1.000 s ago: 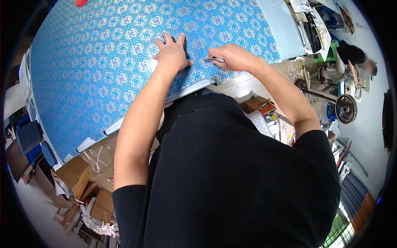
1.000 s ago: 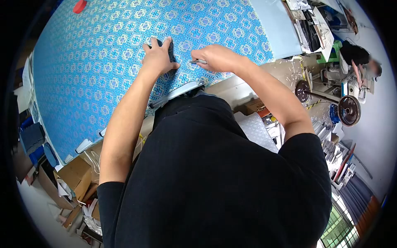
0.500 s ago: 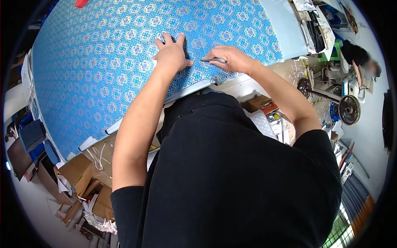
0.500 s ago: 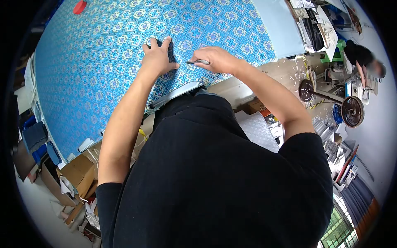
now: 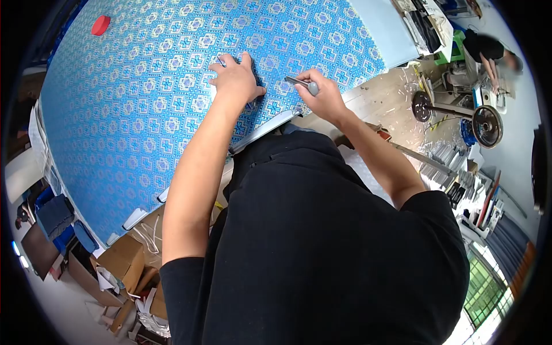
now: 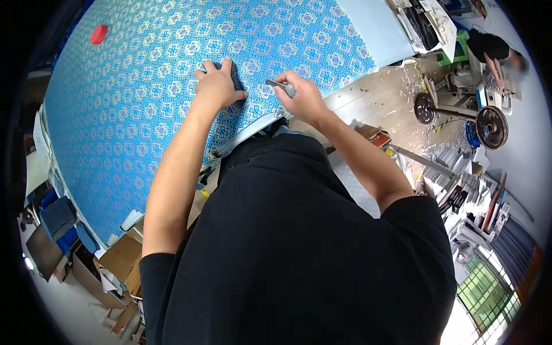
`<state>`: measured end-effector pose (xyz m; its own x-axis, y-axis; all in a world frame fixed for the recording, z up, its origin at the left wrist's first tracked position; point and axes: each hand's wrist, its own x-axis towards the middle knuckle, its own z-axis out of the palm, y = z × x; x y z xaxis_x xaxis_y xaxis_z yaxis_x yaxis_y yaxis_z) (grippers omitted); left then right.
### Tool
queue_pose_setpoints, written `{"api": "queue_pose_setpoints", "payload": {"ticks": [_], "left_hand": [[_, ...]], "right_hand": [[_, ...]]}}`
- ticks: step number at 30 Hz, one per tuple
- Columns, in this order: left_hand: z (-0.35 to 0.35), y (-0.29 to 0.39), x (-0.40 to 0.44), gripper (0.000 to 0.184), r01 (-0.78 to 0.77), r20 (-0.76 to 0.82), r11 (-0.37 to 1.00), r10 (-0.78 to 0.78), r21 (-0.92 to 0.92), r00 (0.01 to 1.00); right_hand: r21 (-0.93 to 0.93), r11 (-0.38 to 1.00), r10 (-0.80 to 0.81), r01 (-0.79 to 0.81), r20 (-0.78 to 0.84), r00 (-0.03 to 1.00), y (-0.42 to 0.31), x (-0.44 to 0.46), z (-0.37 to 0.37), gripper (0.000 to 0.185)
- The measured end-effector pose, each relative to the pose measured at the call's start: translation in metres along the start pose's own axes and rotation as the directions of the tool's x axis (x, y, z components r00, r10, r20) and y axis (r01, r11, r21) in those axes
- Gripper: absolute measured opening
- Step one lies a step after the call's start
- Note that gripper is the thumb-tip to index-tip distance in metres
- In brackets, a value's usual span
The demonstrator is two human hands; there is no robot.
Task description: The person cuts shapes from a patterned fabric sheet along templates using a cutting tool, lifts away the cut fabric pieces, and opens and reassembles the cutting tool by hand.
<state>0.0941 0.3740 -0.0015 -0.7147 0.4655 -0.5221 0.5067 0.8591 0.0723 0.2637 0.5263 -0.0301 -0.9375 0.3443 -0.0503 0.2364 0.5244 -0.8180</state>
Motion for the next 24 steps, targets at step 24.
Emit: {"api": "queue_pose_setpoints", "payload": {"ticks": [24], "left_hand": [[0.018,0.0,0.016,0.099,-0.166,-0.131,0.966,0.195,0.2,0.972]], "right_hand": [[-0.025,0.94,0.316,-0.34,-0.312,0.896,-0.036,-0.014,0.052,0.024]]}}
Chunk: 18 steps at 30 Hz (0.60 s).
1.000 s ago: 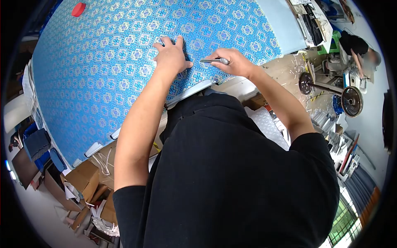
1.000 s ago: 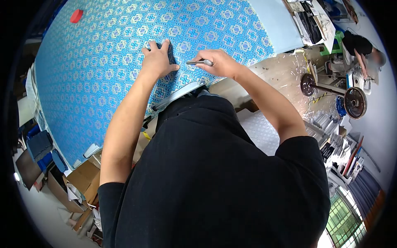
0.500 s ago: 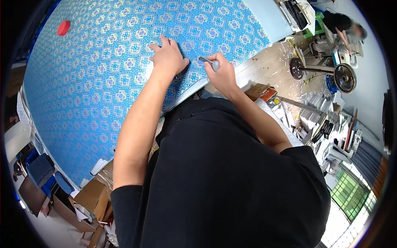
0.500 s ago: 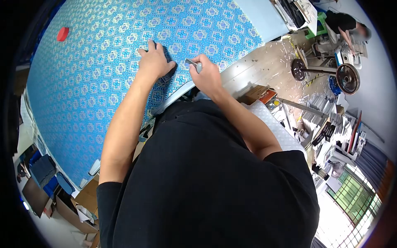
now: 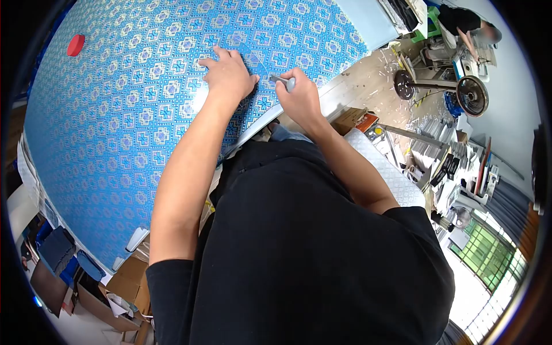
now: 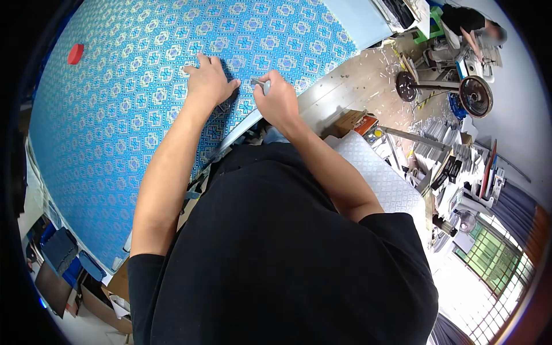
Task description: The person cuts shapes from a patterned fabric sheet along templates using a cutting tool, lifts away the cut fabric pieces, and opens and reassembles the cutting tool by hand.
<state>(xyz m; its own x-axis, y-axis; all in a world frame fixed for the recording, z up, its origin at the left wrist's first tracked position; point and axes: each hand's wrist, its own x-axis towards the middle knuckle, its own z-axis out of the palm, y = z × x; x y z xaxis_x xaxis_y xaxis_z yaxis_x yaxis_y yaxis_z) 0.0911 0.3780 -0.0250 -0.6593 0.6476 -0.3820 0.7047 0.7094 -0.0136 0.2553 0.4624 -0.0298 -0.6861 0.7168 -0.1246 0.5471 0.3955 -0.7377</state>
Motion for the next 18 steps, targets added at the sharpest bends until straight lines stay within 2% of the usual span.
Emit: {"api": "queue_pose_setpoints", "payload": {"ticks": [3,6,8,10,12,14,16,18], "left_hand": [[-0.006,0.002,-0.004,0.099,-0.017,-0.005,0.999,0.017,0.037,1.0],[-0.006,0.005,-0.005,0.1,0.024,0.009,0.999,-0.023,-0.04,1.0],[-0.006,0.006,0.002,0.103,0.019,0.043,0.999,-0.021,0.048,0.999],[-0.004,0.006,0.005,0.103,0.015,0.051,0.998,-0.018,0.054,0.999],[-0.008,0.006,0.002,0.102,0.009,0.06,0.998,-0.013,0.06,0.998],[-0.012,0.008,-0.002,0.103,0.041,0.057,0.999,-0.04,-0.006,0.998],[-0.013,0.008,-0.003,0.103,0.04,0.064,0.999,-0.041,0.004,0.997],[-0.013,0.007,-0.002,0.103,0.039,0.068,0.999,-0.04,0.014,0.997]], "right_hand": [[-0.047,0.999,0.012,-0.012,-0.015,1.0,-0.007,0.001,0.0,0.024],[-0.06,0.998,-0.003,0.001,-0.024,1.0,-0.006,0.002,0.005,0.024],[-0.063,0.997,-0.047,0.044,-0.04,0.998,-0.002,0.003,0.008,0.024],[-0.066,0.994,-0.091,0.087,-0.054,0.994,0.001,0.003,0.009,0.024],[-0.017,0.999,-0.032,0.031,-0.029,0.999,-0.004,0.0,0.007,0.024],[-0.017,0.999,-0.036,0.036,-0.033,0.999,-0.002,0.001,0.008,0.023],[-0.012,0.999,-0.039,0.038,-0.035,0.999,-0.001,0.002,0.008,0.023],[0.039,0.993,-0.106,0.107,-0.034,0.994,0.001,0.006,0.006,0.023]]}}
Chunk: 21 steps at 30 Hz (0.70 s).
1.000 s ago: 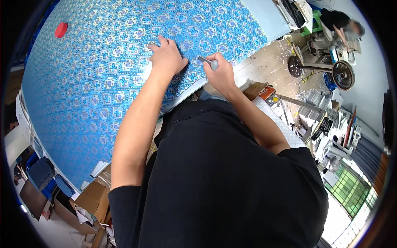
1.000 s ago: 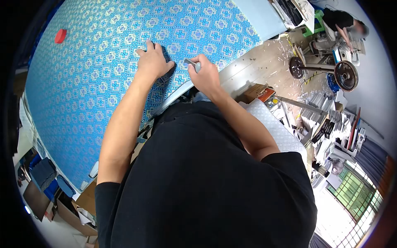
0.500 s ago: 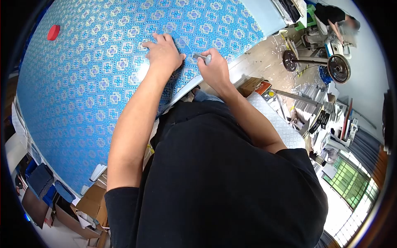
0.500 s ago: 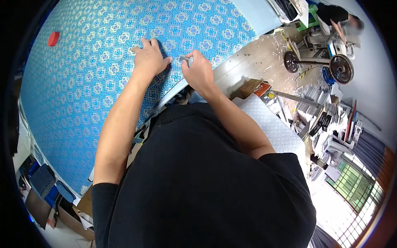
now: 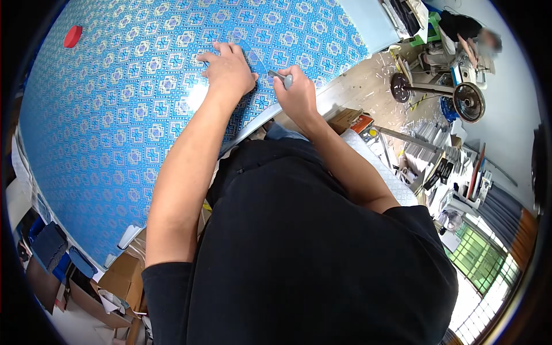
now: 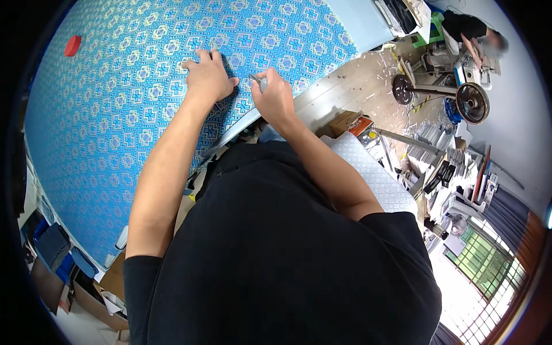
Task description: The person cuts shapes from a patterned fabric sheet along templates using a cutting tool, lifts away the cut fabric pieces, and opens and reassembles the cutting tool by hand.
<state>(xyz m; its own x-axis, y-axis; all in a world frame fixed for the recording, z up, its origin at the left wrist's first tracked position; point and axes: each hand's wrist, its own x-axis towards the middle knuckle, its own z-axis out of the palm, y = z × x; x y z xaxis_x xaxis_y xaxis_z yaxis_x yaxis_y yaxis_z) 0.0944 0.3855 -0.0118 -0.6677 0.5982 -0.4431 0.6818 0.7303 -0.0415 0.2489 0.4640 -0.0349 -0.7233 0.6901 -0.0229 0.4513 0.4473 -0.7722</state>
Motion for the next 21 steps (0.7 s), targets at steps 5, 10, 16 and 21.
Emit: {"api": "queue_pose_setpoints", "payload": {"ticks": [5,10,16,21], "left_hand": [[0.002,0.001,0.003,0.104,0.0,0.012,0.996,-0.001,0.092,1.0],[0.001,0.0,0.0,0.102,0.0,0.006,0.999,0.0,0.036,1.0],[0.006,0.0,0.003,0.101,-0.021,-0.013,0.999,0.022,0.046,1.0],[0.005,-0.002,0.0,0.101,-0.03,-0.04,0.999,0.031,0.021,0.999]], "right_hand": [[-0.023,0.998,-0.057,0.059,0.058,0.997,0.003,0.016,-0.006,0.02],[-0.051,0.982,-0.176,0.183,0.122,0.977,0.009,0.045,-0.005,0.019],[-0.052,0.954,-0.27,0.296,0.281,0.921,-0.002,0.091,-0.001,0.02],[-0.117,0.92,-0.313,0.374,0.356,0.88,-0.01,0.128,0.011,0.022]]}}
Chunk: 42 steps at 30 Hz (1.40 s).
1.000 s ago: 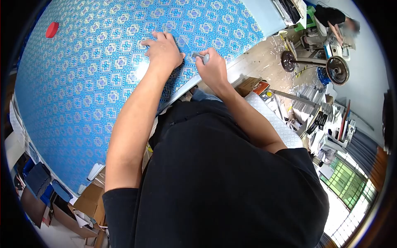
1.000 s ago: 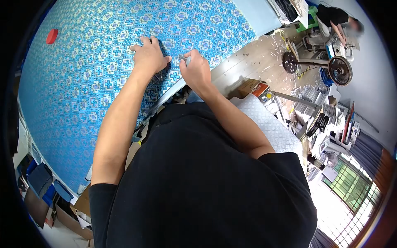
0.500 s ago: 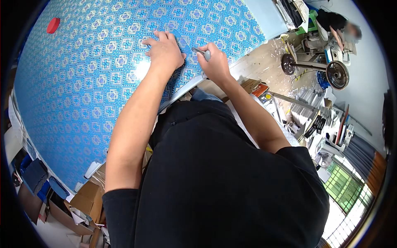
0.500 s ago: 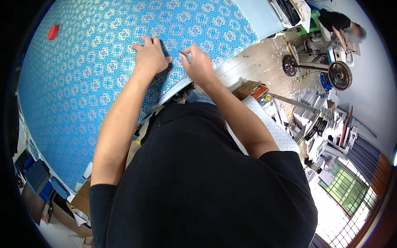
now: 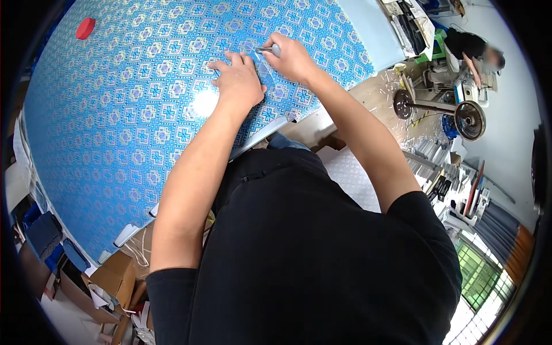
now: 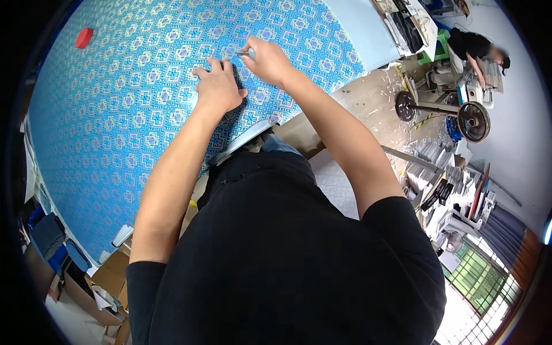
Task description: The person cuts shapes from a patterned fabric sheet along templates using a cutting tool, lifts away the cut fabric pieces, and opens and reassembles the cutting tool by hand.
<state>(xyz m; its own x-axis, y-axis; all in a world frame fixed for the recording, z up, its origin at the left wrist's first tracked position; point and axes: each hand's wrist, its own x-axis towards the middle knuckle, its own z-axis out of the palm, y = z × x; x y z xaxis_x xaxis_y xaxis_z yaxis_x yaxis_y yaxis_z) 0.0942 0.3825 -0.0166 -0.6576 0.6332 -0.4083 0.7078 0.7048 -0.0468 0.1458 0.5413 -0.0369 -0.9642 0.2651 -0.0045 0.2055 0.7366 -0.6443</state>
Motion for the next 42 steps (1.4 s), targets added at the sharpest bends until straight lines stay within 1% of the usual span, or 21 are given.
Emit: {"api": "queue_pose_setpoints", "payload": {"ticks": [1,3,4,8,9,11,14,17,18,19,24,26,27,28,30,31,32,34,36,38,42], "left_hand": [[-0.001,0.0,-0.002,0.101,0.008,-0.001,0.999,-0.008,-0.036,1.0],[-0.002,0.001,-0.003,0.101,0.021,-0.001,0.997,-0.021,-0.074,1.0],[-0.003,0.001,-0.004,0.101,0.019,0.0,0.997,-0.019,-0.07,1.0],[-0.004,0.002,-0.003,0.1,0.031,0.008,0.998,-0.03,-0.057,1.0],[-0.004,0.002,-0.005,0.1,0.04,0.014,0.997,-0.04,-0.063,0.999],[-0.003,0.001,-0.006,0.099,0.049,-0.015,0.989,-0.052,-0.141,0.999],[-0.001,0.002,-0.007,0.1,0.07,-0.023,0.982,-0.075,-0.173,0.997],[0.0,0.003,-0.009,0.1,0.093,-0.055,0.974,-0.106,-0.208,0.993],[0.0,0.003,-0.009,0.1,0.118,-0.05,0.969,-0.132,-0.217,0.99],[0.0,0.004,-0.011,0.099,0.112,-0.063,0.961,-0.132,-0.254,0.989],[0.0,0.006,-0.013,0.096,0.169,-0.083,0.918,-0.211,-0.359,0.974],[0.0,0.007,-0.015,0.094,0.13,-0.093,0.915,-0.178,-0.382,0.98],[0.008,0.007,-0.014,0.092,0.122,-0.142,0.9,-0.198,-0.419,0.97],[0.01,0.007,-0.014,0.092,0.147,-0.133,0.894,-0.222,-0.423,0.966],[0.009,0.008,-0.016,0.089,0.138,-0.157,0.883,-0.229,-0.448,0.961],[0.009,0.01,-0.017,0.089,0.164,-0.137,0.876,-0.251,-0.454,0.958],[0.01,0.01,-0.016,0.088,0.169,-0.141,0.87,-0.261,-0.464,0.955],[0.006,0.012,-0.016,0.087,0.188,-0.126,0.857,-0.28,-0.479,0.952],[-0.005,0.013,-0.015,0.088,0.227,-0.064,0.847,-0.292,-0.481,0.954],[-0.005,0.013,-0.014,0.088,0.246,-0.039,0.844,-0.3,-0.477,0.953],[-0.005,0.013,-0.014,0.088,0.236,-0.056,0.862,-0.291,-0.449,0.955]], "right_hand": [[0.0,1.0,-0.004,0.004,0.003,1.0,0.002,0.008,0.001,0.022],[-0.034,0.994,-0.105,0.105,0.0,0.995,0.0,0.02,0.0,0.023],[-0.041,0.996,-0.075,0.076,0.033,0.997,0.0,0.024,-0.001,0.023],[-0.028,0.994,-0.104,0.106,0.069,0.992,0.0,0.034,-0.001,0.022],[-0.006,0.996,-0.092,0.093,0.076,0.993,0.0,0.034,-0.001,0.021],[0.03,0.996,-0.089,0.086,0.08,0.993,0.001,0.033,-0.001,0.019],[0.034,0.994,-0.11,0.107,0.088,0.99,0.002,0.033,-0.003,0.019],[0.054,0.993,-0.114,0.107,0.148,0.982,0.002,0.033,-0.01,0.021],[0.057,0.994,-0.106,0.097,0.178,0.978,0.003,0.035,-0.013,0.021],[0.062,0.994,-0.107,0.095,0.222,0.969,0.007,0.039,-0.016,0.023],[0.069,0.967,-0.253,0.245,0.383,0.888,0.022,0.074,-0.038,0.026],[0.146,0.9,-0.426,0.411,0.498,0.756,0.032,0.099,-0.041,0.023],[0.135,0.883,-0.443,0.45,0.557,0.703,0.033,0.11,-0.043,0.022],[0.15,0.875,-0.458,0.461,0.567,0.684,0.033,0.123,-0.044,0.022],[0.201,0.726,-0.598,0.658,0.657,0.46,0.031,0.149,-0.042,0.022],[0.245,0.66,-0.645,0.71,0.67,0.368,0.029,0.162,-0.039,0.02],[0.267,0.651,-0.655,0.711,0.672,0.347,0.02,0.17,-0.04,0.02],[0.246,0.571,-0.614,0.783,0.761,0.209,0.002,0.18,-0.042,0.017],[0.265,0.571,-0.61,0.777,0.771,0.185,-0.003,0.186,-0.036,0.013],[0.291,0.516,-0.63,0.806,0.766,0.127,-0.006,0.189,-0.035,0.013],[0.345,0.543,-0.637,0.766,0.763,0.108,0.005,0.195,-0.027,0.013]]}}
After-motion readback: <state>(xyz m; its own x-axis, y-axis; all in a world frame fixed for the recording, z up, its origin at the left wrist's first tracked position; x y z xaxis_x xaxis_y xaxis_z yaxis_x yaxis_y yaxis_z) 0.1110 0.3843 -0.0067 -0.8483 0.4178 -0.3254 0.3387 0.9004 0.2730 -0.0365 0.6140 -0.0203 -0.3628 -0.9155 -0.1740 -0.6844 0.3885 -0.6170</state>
